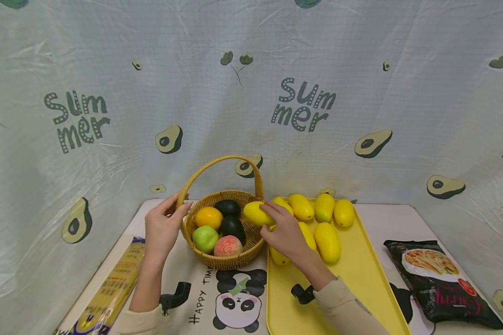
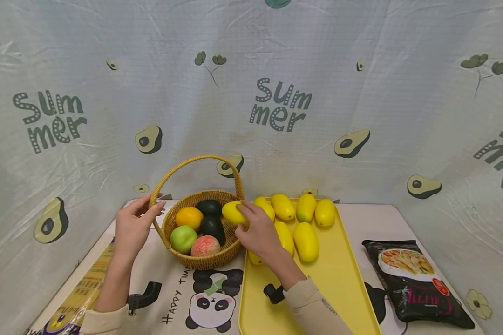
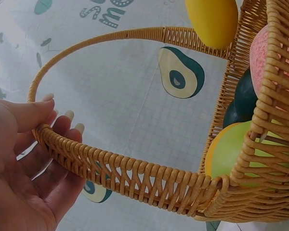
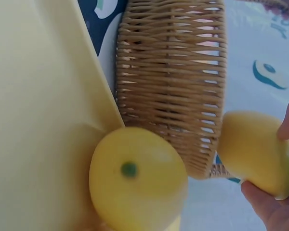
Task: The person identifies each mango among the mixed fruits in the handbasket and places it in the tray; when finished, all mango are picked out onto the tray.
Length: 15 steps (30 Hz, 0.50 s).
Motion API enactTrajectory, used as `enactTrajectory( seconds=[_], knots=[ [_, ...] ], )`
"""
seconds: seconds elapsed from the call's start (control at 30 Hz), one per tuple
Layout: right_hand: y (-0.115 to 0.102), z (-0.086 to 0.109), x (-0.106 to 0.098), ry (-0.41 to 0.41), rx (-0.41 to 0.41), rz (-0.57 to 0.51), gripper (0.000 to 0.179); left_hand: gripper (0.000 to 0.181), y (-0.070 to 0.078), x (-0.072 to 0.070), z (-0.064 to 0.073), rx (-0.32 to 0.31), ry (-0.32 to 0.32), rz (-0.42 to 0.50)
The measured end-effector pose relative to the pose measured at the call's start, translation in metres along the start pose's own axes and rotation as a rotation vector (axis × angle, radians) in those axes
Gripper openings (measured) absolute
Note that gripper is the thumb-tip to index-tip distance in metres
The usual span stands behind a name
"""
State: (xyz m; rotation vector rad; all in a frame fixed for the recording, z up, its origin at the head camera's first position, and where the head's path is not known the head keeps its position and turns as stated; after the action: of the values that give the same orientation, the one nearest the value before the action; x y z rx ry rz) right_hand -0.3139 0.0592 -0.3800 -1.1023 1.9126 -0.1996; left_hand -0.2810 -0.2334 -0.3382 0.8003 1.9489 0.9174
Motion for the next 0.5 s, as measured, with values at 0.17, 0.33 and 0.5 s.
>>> enactTrajectory(
  seconds=[0.17, 0.33, 0.5],
  knots=[
    [0.008, 0.010, -0.017, 0.055, 0.009, -0.051, 0.047, 0.038, 0.000, 0.000, -0.001, 0.001, 0.001, 0.008],
    [0.021, 0.026, -0.033, 0.073, 0.040, -0.095, 0.047, 0.038, -0.001, -0.001, 0.000, -0.003, -0.002, 0.012],
    [0.036, 0.044, -0.052, 0.094, 0.049, -0.093, 0.047, 0.037, -0.002, -0.004, 0.000, -0.009, 0.009, -0.004]
  ],
)
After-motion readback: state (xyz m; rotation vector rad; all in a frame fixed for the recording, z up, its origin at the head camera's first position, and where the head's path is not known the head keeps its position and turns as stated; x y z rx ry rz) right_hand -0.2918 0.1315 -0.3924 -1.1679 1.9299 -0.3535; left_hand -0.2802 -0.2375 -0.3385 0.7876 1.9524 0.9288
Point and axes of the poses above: each hand's wrist, its own z-axis away from the middle knuckle, its own x-axis out of the palm, y = z × x, the point moved 7 cm from there along -z, towards the middle knuckle, and after that the axes turned 5 degrees about -z, right-handed, at the moved point
